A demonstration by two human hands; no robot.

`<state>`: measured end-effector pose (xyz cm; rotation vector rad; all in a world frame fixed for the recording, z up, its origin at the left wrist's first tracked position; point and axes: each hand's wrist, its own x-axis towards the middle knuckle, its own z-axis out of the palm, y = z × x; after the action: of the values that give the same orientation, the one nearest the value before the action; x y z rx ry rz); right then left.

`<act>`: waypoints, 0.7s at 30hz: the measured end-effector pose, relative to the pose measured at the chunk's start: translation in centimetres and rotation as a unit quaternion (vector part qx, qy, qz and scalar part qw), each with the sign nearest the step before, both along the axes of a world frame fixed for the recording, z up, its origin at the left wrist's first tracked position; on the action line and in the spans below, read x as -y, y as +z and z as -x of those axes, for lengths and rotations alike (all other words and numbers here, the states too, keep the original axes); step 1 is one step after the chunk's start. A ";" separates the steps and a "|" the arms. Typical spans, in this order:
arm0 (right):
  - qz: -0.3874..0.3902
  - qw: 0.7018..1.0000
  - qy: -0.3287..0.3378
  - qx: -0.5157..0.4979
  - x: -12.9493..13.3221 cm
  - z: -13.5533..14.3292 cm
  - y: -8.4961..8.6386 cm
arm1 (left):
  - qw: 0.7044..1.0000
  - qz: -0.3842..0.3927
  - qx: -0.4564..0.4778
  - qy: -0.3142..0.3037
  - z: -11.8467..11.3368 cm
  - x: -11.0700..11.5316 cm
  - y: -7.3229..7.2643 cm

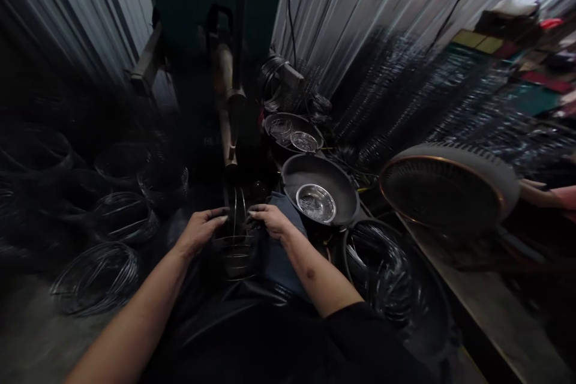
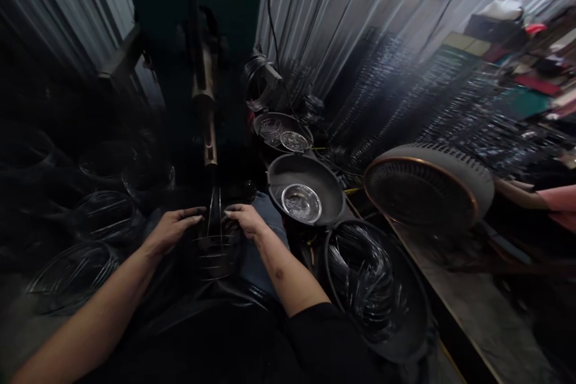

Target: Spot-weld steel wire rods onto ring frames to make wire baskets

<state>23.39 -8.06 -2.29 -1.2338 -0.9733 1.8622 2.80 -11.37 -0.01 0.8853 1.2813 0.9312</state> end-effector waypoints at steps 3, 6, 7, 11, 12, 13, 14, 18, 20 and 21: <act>0.003 1.000 0.000 -0.012 0.3 -0.1 0.2 | 0.999 0.013 0.032 -0.011 -1.3 -0.9 0.3; 0.012 1.000 -0.006 -0.008 0.5 -0.6 0.5 | 0.999 0.021 0.038 0.006 -1.8 -1.2 -0.3; 0.018 1.000 -0.010 -0.005 0.5 -0.7 0.5 | 0.999 0.025 0.037 0.012 -1.8 -1.2 -0.7; 0.035 0.999 -0.022 -0.007 0.8 -1.3 0.3 | 0.998 0.042 0.005 0.048 -1.0 -0.8 -2.7; 0.034 0.999 -0.022 -0.013 0.8 -1.3 0.2 | 0.997 0.044 -0.009 0.061 -0.8 -0.8 -3.3; 0.032 0.999 -0.023 -0.021 0.8 -1.2 0.1 | 0.996 0.042 -0.024 0.071 -0.6 -0.7 -3.8; 0.031 0.999 -0.024 -0.031 0.8 -1.1 0.1 | 0.995 0.038 -0.038 0.079 -0.4 -0.6 -4.2; 0.036 0.995 -0.026 -0.088 0.8 -0.1 0.4 | 0.993 0.002 -0.088 0.081 -0.2 -0.2 -5.2; 0.045 0.993 -0.019 -0.111 0.8 0.6 0.7 | 0.992 -0.014 -0.105 0.073 -0.3 -0.1 -5.2; 0.050 0.992 -0.016 -0.116 0.9 0.9 0.8 | 0.991 -0.019 -0.111 0.069 -0.4 0.0 -5.2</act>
<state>22.51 -8.95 -1.52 -1.0532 -0.7400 1.9973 3.15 -11.37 -5.20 0.9598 1.5359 0.9885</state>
